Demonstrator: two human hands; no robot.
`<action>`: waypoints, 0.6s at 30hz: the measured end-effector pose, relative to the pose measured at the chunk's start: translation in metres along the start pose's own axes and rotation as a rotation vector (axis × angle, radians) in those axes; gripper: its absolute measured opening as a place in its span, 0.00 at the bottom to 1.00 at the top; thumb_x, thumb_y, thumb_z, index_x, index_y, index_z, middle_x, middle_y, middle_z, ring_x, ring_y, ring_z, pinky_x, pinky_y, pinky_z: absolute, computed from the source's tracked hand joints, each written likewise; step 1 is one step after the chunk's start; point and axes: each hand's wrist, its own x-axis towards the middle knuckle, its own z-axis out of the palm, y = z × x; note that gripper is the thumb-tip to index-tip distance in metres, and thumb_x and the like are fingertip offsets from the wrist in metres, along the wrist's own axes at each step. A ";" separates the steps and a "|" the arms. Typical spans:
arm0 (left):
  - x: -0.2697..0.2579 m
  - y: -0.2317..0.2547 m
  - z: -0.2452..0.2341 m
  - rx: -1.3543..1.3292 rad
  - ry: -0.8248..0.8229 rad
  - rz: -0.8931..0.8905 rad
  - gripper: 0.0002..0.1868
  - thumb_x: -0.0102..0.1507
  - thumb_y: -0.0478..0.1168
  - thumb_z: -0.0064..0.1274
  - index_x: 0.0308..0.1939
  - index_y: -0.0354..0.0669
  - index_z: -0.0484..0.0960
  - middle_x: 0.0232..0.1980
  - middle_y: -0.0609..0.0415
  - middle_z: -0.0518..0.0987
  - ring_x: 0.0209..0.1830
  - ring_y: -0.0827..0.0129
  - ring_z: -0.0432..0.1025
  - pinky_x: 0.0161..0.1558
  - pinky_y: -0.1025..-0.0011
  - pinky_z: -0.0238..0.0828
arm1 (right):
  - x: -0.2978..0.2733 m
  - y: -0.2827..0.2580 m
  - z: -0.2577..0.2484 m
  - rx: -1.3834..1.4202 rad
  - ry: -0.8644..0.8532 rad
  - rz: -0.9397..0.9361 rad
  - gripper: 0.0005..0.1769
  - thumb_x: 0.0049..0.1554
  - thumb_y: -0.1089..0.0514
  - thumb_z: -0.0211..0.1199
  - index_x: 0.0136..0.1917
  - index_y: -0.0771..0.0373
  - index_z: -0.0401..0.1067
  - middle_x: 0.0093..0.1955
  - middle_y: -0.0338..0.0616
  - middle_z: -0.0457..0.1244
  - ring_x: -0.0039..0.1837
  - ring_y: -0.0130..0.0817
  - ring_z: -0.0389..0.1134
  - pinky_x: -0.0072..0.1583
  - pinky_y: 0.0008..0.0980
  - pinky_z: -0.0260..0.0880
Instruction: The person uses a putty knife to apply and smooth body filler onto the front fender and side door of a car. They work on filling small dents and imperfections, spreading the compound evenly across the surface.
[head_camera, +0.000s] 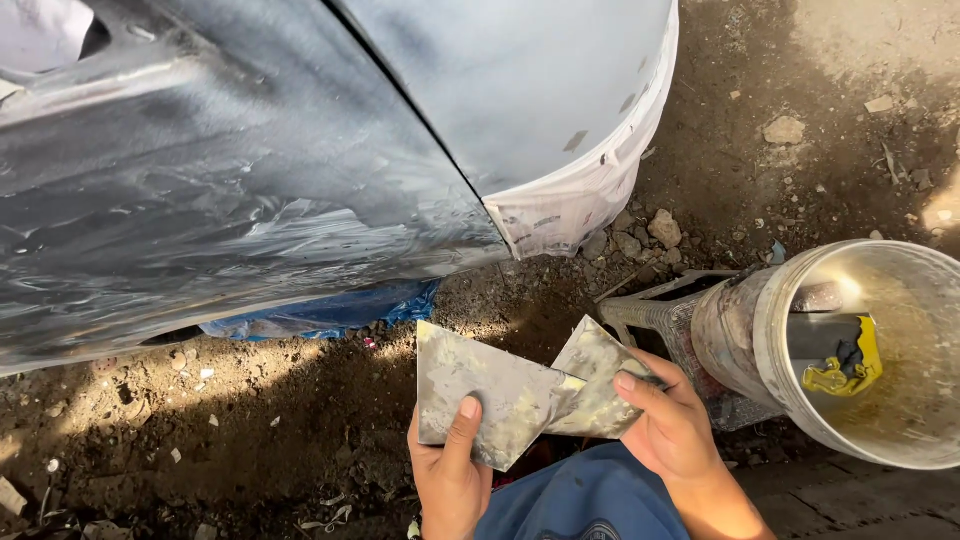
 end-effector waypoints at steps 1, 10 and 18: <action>-0.001 0.001 -0.002 0.001 -0.017 0.017 0.28 0.63 0.37 0.58 0.63 0.25 0.72 0.52 0.37 0.80 0.50 0.55 0.78 0.48 0.57 0.78 | -0.002 0.002 0.001 -0.013 0.001 -0.009 0.24 0.60 0.68 0.56 0.68 0.80 0.67 0.62 0.63 0.68 0.63 0.49 0.70 0.64 0.50 0.67; -0.018 0.016 -0.024 0.028 -0.021 0.021 0.29 0.61 0.35 0.58 0.64 0.26 0.72 0.52 0.37 0.81 0.50 0.55 0.78 0.50 0.57 0.77 | -0.017 -0.001 -0.003 -0.031 0.043 -0.219 0.25 0.61 0.69 0.57 0.71 0.78 0.66 0.65 0.63 0.66 0.65 0.53 0.69 0.68 0.54 0.66; -0.024 0.018 -0.031 0.024 0.016 0.040 0.27 0.60 0.36 0.59 0.62 0.26 0.74 0.50 0.38 0.83 0.47 0.56 0.80 0.48 0.56 0.79 | -0.036 0.020 -0.018 -0.040 0.050 -0.215 0.23 0.61 0.70 0.54 0.70 0.74 0.66 0.64 0.62 0.67 0.65 0.52 0.69 0.65 0.55 0.67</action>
